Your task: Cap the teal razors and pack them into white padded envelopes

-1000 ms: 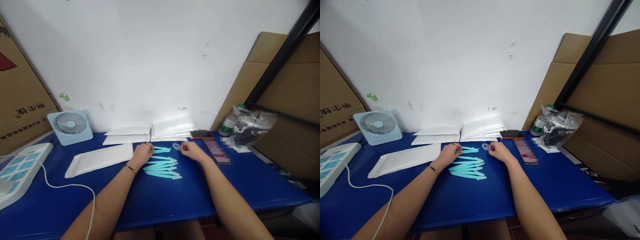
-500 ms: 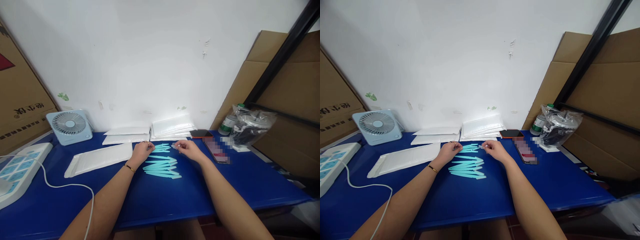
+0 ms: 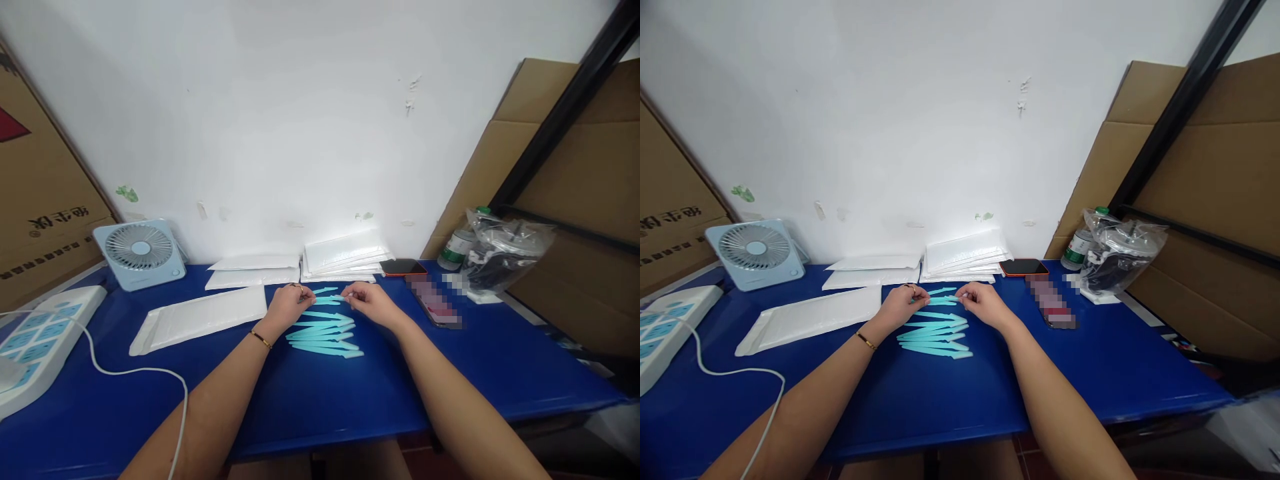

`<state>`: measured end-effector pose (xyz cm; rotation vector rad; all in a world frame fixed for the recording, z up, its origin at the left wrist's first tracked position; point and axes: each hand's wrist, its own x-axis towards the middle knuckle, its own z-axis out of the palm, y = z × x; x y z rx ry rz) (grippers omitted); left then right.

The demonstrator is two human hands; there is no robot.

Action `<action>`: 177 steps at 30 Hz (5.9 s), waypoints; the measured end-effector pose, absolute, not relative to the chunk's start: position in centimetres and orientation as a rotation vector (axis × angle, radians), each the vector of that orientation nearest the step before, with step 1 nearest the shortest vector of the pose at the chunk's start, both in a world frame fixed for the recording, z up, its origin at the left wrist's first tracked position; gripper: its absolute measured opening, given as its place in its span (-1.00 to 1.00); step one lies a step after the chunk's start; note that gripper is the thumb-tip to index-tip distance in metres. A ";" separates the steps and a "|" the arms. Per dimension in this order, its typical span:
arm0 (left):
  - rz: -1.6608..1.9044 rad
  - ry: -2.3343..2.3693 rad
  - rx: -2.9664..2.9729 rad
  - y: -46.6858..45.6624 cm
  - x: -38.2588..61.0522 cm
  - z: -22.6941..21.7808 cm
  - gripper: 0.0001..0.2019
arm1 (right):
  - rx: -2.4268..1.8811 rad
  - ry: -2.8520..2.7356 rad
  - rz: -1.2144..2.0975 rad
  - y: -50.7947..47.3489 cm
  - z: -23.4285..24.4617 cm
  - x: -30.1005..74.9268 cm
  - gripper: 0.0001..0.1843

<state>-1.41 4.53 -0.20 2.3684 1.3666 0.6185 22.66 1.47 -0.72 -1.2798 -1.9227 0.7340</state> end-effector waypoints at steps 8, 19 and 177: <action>0.455 1.156 2.495 3.4 -1.2 0.2 -0.84 | -1.319 -2.041 1.016 1.0 0.3 24.2 -0.81; 0.481 1.475 2.554 4.9 -1.3 -1.4 -0.90 | -1.713 -1.989 0.213 4.3 -2.7 23.1 -0.90; 0.051 1.108 2.818 -1.4 1.1 -0.2 -0.77 | -1.589 -2.627 0.163 -4.7 0.1 17.6 -0.73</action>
